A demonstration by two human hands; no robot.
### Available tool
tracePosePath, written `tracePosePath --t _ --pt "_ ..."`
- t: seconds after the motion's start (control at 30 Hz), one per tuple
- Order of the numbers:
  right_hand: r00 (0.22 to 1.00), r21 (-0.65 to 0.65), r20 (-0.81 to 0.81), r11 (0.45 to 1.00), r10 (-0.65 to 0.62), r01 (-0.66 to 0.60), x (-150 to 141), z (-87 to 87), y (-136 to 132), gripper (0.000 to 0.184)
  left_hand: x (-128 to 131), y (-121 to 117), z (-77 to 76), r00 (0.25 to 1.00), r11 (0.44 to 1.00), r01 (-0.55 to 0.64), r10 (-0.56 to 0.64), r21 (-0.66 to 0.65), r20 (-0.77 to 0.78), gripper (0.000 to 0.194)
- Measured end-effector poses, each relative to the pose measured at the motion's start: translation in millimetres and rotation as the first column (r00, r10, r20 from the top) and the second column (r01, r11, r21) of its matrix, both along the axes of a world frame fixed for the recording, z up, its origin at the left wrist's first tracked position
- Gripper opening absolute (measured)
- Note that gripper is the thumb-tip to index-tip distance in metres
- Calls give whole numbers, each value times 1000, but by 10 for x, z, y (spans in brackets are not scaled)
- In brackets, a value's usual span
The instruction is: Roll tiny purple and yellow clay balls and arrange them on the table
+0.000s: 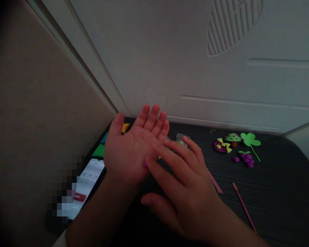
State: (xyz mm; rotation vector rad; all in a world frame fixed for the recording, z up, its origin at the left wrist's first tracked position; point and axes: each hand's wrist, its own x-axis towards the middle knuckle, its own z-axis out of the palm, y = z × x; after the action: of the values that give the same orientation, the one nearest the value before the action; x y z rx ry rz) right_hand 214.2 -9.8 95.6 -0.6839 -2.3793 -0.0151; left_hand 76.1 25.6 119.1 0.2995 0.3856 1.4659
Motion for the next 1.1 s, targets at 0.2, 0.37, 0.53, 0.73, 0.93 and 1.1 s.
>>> tracePosePath --t 0.2,0.37,0.53,0.73,0.93,1.1 --pt "999 -21 5 999 34 -34 -25 -12 -37 49 51 17 -40 999 998 43 -43 -42 -1 53" --pt "999 -24 -36 1000 -10 9 -3 -16 10 41 15 11 -25 997 1000 -16 16 3 -77 50" --pt "989 -64 -134 997 -60 52 -20 -6 -1 30 16 7 -30 992 1000 -13 14 14 -125 50" --pt "967 -183 -229 981 -109 67 -38 42 29 17 92 -26 -17 992 999 27 -29 -24 -125 50" --pt "935 -182 -312 976 -169 115 102 103 45 25 119 -64 71 963 998 61 -49 36 -266 32" --pt "865 -214 -442 964 -238 156 226 179 63 24 158 -92 83 850 981 152 -70 117 -523 19"
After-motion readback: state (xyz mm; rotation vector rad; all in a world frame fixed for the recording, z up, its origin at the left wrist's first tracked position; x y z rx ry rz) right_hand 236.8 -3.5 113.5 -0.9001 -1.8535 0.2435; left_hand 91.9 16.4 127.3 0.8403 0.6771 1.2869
